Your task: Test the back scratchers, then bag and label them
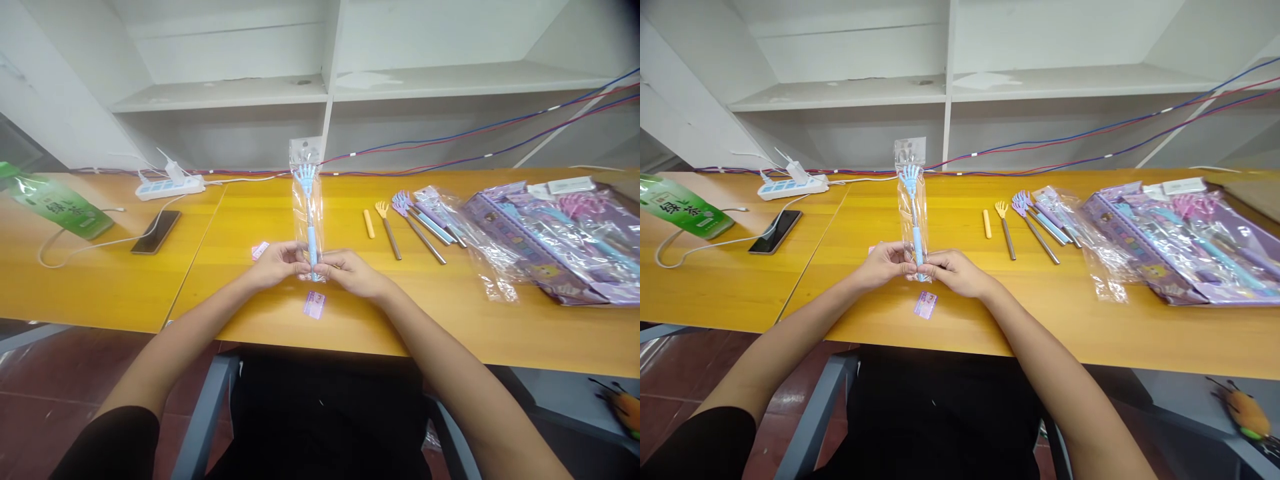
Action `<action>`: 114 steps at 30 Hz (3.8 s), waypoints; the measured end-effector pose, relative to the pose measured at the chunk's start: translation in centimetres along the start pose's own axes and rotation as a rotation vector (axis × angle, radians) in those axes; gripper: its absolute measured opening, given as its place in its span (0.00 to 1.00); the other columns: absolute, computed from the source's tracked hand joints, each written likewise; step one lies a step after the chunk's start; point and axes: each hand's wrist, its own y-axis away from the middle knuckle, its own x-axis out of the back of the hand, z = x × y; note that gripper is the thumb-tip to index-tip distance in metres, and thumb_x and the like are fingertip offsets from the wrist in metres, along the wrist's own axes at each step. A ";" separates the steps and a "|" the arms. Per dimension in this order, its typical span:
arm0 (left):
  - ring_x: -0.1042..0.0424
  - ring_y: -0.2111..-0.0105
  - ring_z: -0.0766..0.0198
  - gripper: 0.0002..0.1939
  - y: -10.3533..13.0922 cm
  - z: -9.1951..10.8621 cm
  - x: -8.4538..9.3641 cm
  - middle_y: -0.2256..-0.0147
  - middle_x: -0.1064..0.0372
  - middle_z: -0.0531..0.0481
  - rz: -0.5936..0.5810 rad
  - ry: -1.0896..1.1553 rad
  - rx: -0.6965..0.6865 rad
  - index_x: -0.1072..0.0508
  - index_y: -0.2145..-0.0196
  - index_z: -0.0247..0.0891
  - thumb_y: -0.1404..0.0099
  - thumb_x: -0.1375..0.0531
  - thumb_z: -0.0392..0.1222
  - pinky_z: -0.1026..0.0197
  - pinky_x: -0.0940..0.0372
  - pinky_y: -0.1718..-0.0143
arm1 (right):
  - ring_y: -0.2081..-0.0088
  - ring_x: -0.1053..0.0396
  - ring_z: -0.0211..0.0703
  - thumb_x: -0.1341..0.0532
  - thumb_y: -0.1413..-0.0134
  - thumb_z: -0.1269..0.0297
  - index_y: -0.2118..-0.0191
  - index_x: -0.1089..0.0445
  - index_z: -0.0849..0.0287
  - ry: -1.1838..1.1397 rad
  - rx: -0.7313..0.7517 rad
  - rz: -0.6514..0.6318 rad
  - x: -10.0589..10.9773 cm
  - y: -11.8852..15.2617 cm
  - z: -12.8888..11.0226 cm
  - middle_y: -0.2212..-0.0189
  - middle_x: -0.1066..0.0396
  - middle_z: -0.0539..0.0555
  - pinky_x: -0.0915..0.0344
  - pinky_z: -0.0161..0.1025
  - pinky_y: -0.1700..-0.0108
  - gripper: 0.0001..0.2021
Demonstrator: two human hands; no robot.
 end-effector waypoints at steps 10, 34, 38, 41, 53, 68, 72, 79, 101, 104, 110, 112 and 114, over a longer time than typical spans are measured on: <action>0.24 0.72 0.64 0.26 -0.2 0.1 -0.1 0.72 0.24 0.51 0.019 0.027 -0.038 0.19 0.56 0.33 0.47 0.21 0.52 0.61 0.28 0.66 | 0.66 0.34 0.41 0.42 0.29 0.42 0.65 0.24 0.59 -0.007 -0.006 0.097 -0.4 -0.2 0.4 0.69 0.29 0.50 0.37 0.38 0.59 0.25; 0.34 0.73 0.68 0.14 -0.5 -0.6 0.6 0.72 0.33 0.55 0.544 -0.002 -0.134 0.27 0.65 0.37 0.37 0.33 0.51 0.65 0.38 0.70 | 0.43 0.35 0.56 0.24 0.49 0.43 0.53 0.17 0.51 0.259 -0.052 -0.269 0.0 0.0 1.1 0.50 0.34 0.57 0.39 0.52 0.37 0.23; 0.34 0.74 0.68 0.15 -0.4 -0.3 0.3 0.74 0.33 0.55 0.541 -0.076 -0.121 0.27 0.66 0.37 0.37 0.34 0.52 0.64 0.39 0.71 | 0.48 0.33 0.53 0.24 0.50 0.44 0.60 0.21 0.55 0.252 -0.115 -0.239 0.0 -0.1 1.1 0.52 0.33 0.57 0.34 0.49 0.43 0.21; 0.35 0.75 0.68 0.15 -0.4 -0.4 0.3 0.74 0.33 0.55 0.511 -0.070 -0.110 0.25 0.63 0.37 0.38 0.33 0.52 0.64 0.40 0.72 | 0.57 0.29 0.48 0.25 0.46 0.50 0.64 0.29 0.55 0.184 -0.194 -0.212 0.0 0.0 1.1 0.59 0.31 0.53 0.32 0.44 0.54 0.17; 0.41 0.79 0.71 0.23 0.1 -0.5 0.2 0.75 0.39 0.58 0.328 -0.030 -0.029 0.26 0.62 0.39 0.35 0.32 0.62 0.65 0.45 0.79 | 0.60 0.27 0.49 0.42 0.31 0.56 0.50 0.29 0.55 0.307 -0.126 0.454 1.6 -0.2 2.2 0.61 0.23 0.55 0.32 0.47 0.53 0.11; 0.31 0.78 0.69 0.26 0.3 0.4 -0.7 0.72 0.30 0.57 0.170 0.028 0.066 0.28 0.50 0.42 0.36 0.30 0.61 0.66 0.38 0.76 | 0.66 0.30 0.46 0.30 0.41 0.43 0.45 0.32 0.50 -0.092 -0.111 0.795 2.5 -0.4 0.9 0.66 0.29 0.52 0.33 0.43 0.68 0.26; 0.29 0.75 0.67 0.25 0.2 0.4 -0.8 0.71 0.29 0.55 0.188 0.017 0.063 0.31 0.62 0.40 0.38 0.30 0.63 0.65 0.35 0.72 | 0.67 0.32 0.42 0.30 0.42 0.42 0.51 0.32 0.52 -0.108 -0.122 0.680 2.1 -0.5 1.4 0.66 0.30 0.50 0.33 0.39 0.69 0.24; 0.26 0.70 0.65 0.40 0.0 -0.8 -0.3 0.66 0.25 0.53 0.153 -0.067 0.095 0.32 0.41 0.40 0.46 0.22 0.51 0.63 0.34 0.66 | 0.65 0.31 0.42 0.32 0.39 0.48 0.48 0.33 0.54 -0.023 -0.144 0.613 1.0 -0.8 2.7 0.64 0.30 0.50 0.31 0.40 0.65 0.21; 0.23 0.64 0.60 0.24 0.3 -0.8 -0.6 0.61 0.23 0.46 -0.049 -0.139 0.064 0.23 0.49 0.39 0.33 0.31 0.58 0.59 0.30 0.63 | 0.70 0.37 0.37 0.30 0.41 0.43 0.55 0.27 0.56 -0.310 -0.215 0.323 0.7 -0.5 1.4 0.68 0.30 0.48 0.38 0.37 0.67 0.22; 0.24 0.64 0.60 0.22 0.1 -0.9 -0.5 0.61 0.23 0.46 0.037 -0.153 -0.022 0.23 0.52 0.38 0.33 0.31 0.57 0.59 0.31 0.61 | 0.69 0.36 0.39 0.31 0.39 0.43 0.50 0.26 0.56 -0.269 -0.210 0.203 0.0 -0.6 1.6 0.66 0.28 0.49 0.36 0.38 0.66 0.22; 0.29 0.68 0.65 0.20 -0.1 -1.1 -0.4 0.66 0.26 0.51 0.171 -0.192 -0.027 0.23 0.53 0.38 0.33 0.32 0.56 0.62 0.36 0.65 | 0.65 0.31 0.44 0.33 0.36 0.43 0.61 0.24 0.56 0.063 -0.162 0.435 0.5 -0.8 2.4 0.67 0.26 0.53 0.33 0.44 0.59 0.19; 0.30 0.69 0.65 0.21 -0.2 -1.1 -0.4 0.67 0.28 0.52 0.185 -0.167 -0.007 0.25 0.52 0.38 0.34 0.32 0.56 0.62 0.37 0.67 | 0.63 0.30 0.47 0.35 0.34 0.44 0.64 0.23 0.55 0.164 -0.097 0.566 0.9 -0.8 2.2 0.66 0.27 0.54 0.33 0.46 0.57 0.18; 0.30 0.71 0.65 0.23 -0.2 -1.2 -0.4 0.67 0.28 0.53 0.192 -0.143 0.002 0.26 0.51 0.38 0.35 0.31 0.56 0.62 0.37 0.68 | 0.62 0.30 0.48 0.36 0.32 0.44 0.63 0.22 0.54 0.197 -0.040 0.665 1.1 -0.6 1.6 0.65 0.29 0.55 0.31 0.48 0.55 0.18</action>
